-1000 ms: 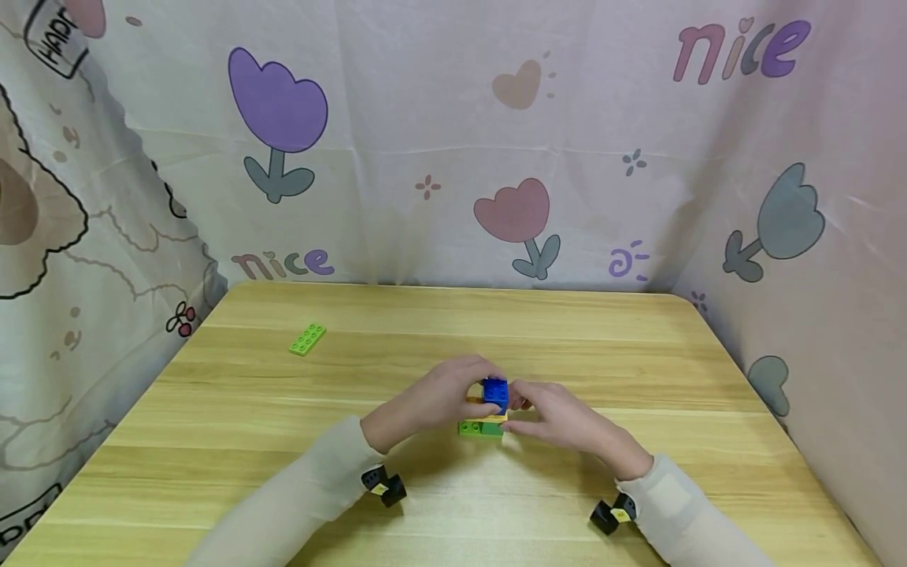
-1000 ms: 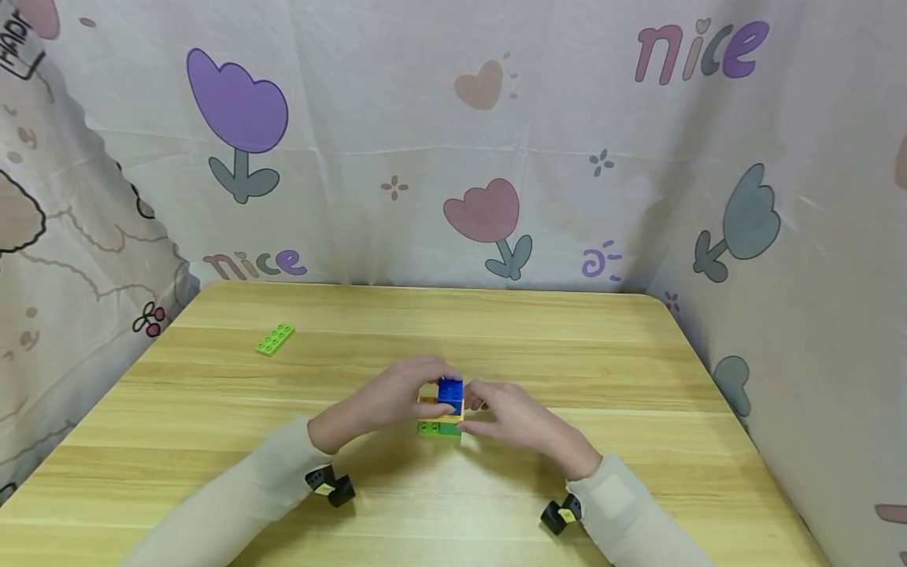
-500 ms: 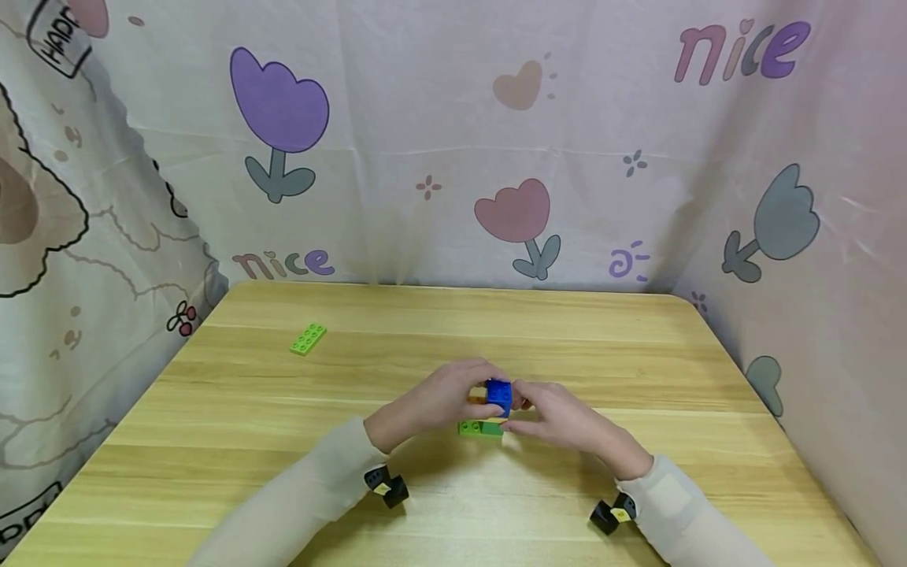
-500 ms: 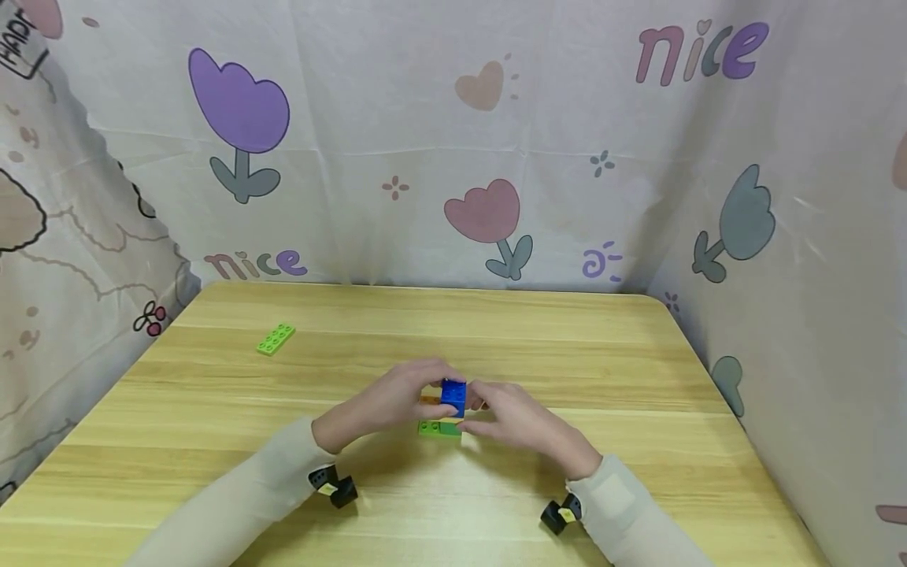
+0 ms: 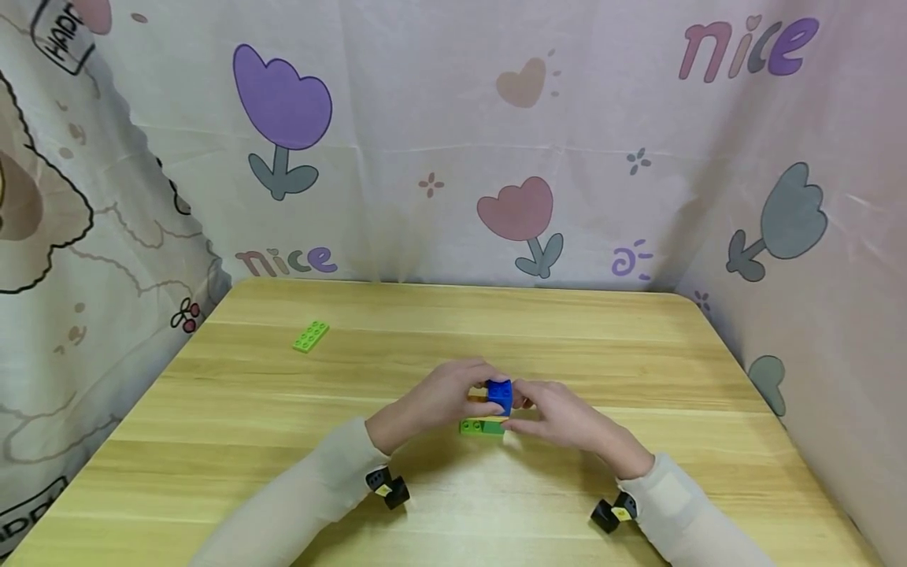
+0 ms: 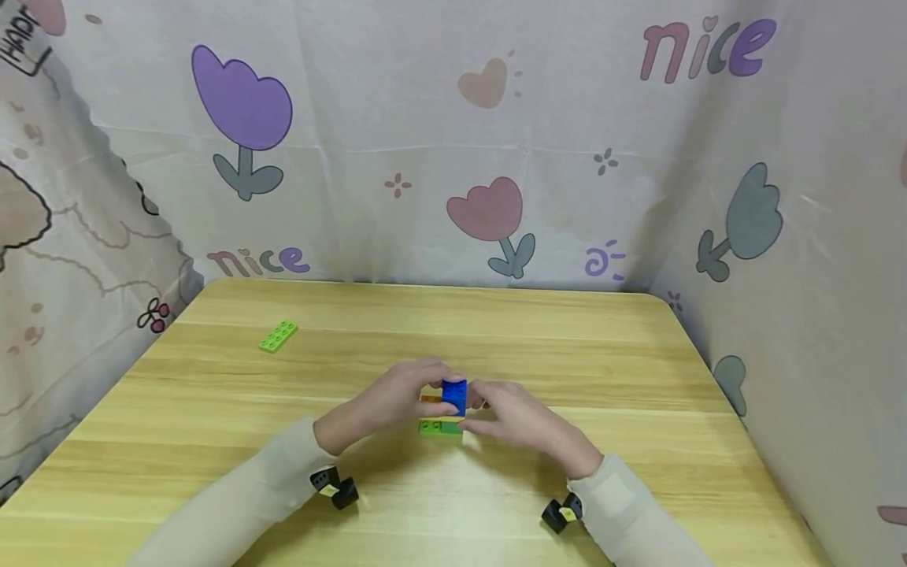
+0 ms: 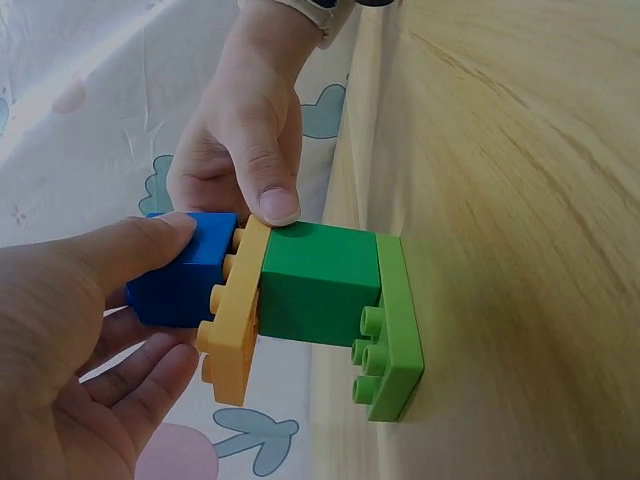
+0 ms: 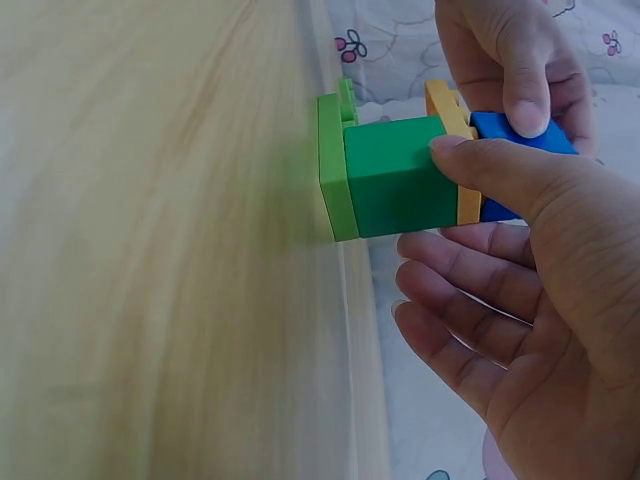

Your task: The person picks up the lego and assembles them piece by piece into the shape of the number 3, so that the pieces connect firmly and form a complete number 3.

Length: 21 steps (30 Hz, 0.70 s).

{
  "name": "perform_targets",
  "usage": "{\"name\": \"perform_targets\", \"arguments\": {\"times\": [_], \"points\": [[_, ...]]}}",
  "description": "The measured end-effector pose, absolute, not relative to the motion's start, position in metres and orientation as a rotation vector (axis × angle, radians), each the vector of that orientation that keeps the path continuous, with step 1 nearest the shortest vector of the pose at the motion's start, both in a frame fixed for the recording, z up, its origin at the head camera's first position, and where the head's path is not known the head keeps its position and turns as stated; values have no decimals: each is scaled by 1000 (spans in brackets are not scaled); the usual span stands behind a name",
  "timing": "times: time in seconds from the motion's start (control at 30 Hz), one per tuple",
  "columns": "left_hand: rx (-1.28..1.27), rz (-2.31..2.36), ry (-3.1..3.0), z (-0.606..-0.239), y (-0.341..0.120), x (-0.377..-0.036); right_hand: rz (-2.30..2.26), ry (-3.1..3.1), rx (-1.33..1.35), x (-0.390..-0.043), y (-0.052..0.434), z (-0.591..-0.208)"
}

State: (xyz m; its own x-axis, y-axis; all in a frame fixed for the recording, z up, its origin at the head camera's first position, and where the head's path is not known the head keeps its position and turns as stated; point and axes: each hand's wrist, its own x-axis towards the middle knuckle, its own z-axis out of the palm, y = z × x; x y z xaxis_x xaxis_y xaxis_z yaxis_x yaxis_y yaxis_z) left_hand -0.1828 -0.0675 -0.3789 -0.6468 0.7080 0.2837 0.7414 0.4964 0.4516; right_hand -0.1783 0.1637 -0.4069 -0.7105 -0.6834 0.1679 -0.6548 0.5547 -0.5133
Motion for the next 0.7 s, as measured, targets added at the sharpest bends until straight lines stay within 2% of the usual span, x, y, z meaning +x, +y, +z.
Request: {"name": "perform_targets", "arguments": {"times": [0.7], "points": [[-1276,-764,-2583,-381,-65,-176,-841,2745,-1174,-175,163,-404]]}}
